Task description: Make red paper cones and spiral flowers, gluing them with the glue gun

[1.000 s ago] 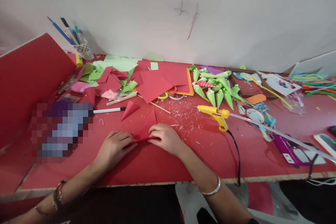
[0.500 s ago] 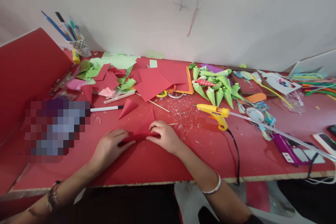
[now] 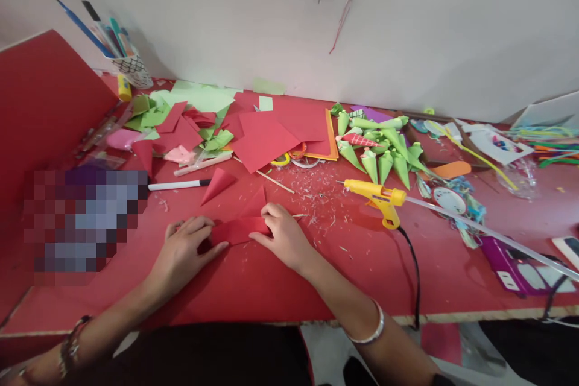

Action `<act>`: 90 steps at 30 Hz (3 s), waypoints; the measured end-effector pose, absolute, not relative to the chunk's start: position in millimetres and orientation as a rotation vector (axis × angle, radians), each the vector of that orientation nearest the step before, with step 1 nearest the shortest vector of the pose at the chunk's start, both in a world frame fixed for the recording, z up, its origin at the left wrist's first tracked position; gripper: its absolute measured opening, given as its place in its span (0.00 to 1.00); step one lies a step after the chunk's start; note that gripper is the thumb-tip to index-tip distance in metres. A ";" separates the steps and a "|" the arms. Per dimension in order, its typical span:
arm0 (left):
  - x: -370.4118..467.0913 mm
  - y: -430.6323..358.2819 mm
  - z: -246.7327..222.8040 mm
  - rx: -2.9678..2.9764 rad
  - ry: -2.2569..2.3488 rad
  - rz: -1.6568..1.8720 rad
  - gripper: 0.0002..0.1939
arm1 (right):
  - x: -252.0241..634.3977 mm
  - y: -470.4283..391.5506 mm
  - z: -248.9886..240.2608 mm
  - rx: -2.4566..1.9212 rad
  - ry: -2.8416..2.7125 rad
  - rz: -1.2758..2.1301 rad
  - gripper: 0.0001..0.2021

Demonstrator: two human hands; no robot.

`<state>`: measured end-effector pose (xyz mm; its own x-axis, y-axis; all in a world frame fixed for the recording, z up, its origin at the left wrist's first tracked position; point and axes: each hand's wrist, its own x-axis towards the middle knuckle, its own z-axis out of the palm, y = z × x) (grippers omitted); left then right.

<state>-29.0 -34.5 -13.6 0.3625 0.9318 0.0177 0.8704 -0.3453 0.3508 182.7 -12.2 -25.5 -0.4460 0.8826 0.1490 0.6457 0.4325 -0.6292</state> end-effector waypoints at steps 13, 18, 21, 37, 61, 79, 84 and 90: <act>-32.8 -29.9 -16.2 2.374 1.554 0.286 0.11 | 183.5 -14.1 -28.3 -1.305 -2.258 0.613 0.08; -39.9 -28.4 -18.1 2.327 1.496 0.358 0.11 | 182.4 -14.6 -27.7 -1.309 -2.255 0.623 0.07; -43.3 -24.6 -15.4 2.329 1.433 0.320 0.17 | 182.3 -14.9 -26.3 -1.324 -2.260 0.641 0.06; -52.6 -3.1 -9.3 2.717 0.837 0.189 0.19 | 177.3 -24.5 -20.2 -1.333 -2.418 0.171 0.15; -72.8 -13.5 -10.9 2.817 0.775 0.223 0.22 | 206.5 -40.7 -14.4 -1.132 -2.629 0.109 0.17; -83.3 -11.4 -11.2 2.890 0.667 0.191 0.21 | 204.0 -37.3 -3.5 -1.285 -2.402 0.349 0.16; -77.4 -10.7 -3.7 2.760 0.682 0.239 0.19 | 181.6 -19.3 5.8 -1.271 -2.512 0.575 0.27; -67.5 -12.5 19.5 2.612 0.843 0.226 0.13 | 178.0 -7.8 14.5 -1.304 -2.596 0.744 0.16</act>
